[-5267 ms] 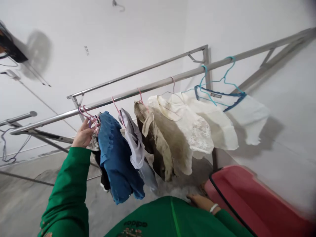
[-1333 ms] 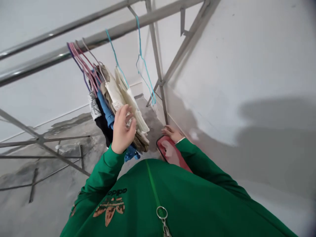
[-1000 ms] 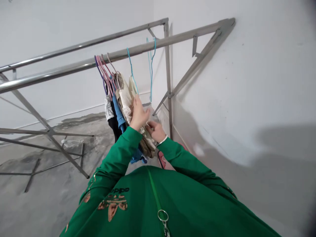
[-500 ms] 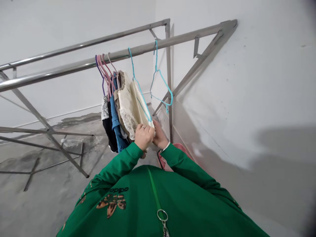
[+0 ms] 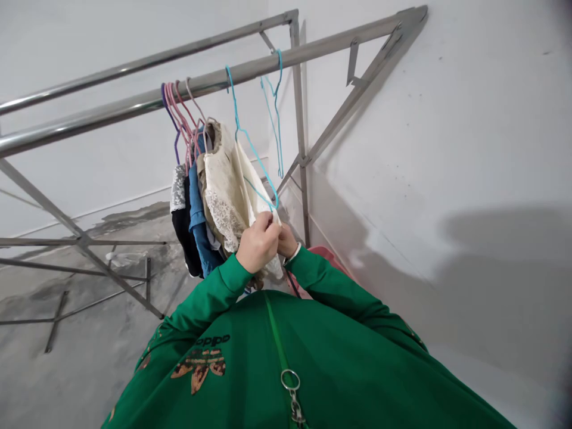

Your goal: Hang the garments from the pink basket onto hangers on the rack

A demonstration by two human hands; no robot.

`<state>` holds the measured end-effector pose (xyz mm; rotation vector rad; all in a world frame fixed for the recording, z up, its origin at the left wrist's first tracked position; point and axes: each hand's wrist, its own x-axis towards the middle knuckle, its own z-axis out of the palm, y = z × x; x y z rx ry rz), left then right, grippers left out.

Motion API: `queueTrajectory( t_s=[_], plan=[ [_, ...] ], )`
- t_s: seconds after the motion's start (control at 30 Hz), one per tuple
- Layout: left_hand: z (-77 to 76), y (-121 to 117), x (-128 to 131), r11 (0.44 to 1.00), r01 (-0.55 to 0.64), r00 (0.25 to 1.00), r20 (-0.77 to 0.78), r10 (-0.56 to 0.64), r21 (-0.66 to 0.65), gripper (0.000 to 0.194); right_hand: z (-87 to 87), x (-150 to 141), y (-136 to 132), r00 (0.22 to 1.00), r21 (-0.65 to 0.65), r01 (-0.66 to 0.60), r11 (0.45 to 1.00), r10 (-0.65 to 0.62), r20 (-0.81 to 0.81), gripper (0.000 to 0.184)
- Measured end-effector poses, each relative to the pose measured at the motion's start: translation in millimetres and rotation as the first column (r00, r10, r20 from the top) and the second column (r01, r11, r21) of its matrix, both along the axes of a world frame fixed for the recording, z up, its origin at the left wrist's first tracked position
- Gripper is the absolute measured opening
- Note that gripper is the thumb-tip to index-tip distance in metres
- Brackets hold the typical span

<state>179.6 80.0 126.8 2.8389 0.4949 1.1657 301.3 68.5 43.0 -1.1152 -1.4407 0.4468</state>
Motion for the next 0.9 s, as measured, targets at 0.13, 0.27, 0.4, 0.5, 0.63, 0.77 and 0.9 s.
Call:
queueTrajectory(
  t_s=[0.13,0.27,0.4,0.5,0.63,0.77,0.9],
  plan=[
    [11.9,1,-6,0.956,0.121,0.979,0.191,-0.071,-0.266,0.013,-5.8,-2,3,1.000,0.091,0.011,0.996,-0.010,-0.017,0.028],
    [23.5,2,-8,0.689,0.325,0.904,0.428,-0.023,-0.648,0.026,-2.3,-5,5,1.000,0.084,0.027,0.996,-0.028,0.004,0.027],
    [26.4,2,-7,0.532,0.382,0.872,0.486,0.065,-0.755,0.038,2.1,-10,3,0.998,0.074,0.038,0.997,-0.042,0.053,0.025],
    [22.6,2,-10,0.813,0.117,0.918,0.374,0.131,-0.571,0.023,5.5,-14,-3,0.998,0.107,0.020,0.994,-0.027,0.063,0.023],
    [13.5,1,-14,0.980,-0.196,0.962,0.200,0.185,0.038,0.012,10.0,-17,-14,0.996,0.153,0.059,0.987,-0.068,0.057,0.018],
    [9.6,-1,-16,0.922,-0.214,0.971,0.173,0.165,0.322,0.017,11.3,-19,-21,0.987,0.207,0.115,0.971,-0.136,0.087,0.019],
    [16.9,1,-17,0.901,-0.203,0.960,0.258,0.106,0.385,0.018,16.0,-16,-23,0.986,0.231,0.107,0.967,-0.134,0.101,0.023]
  ],
)
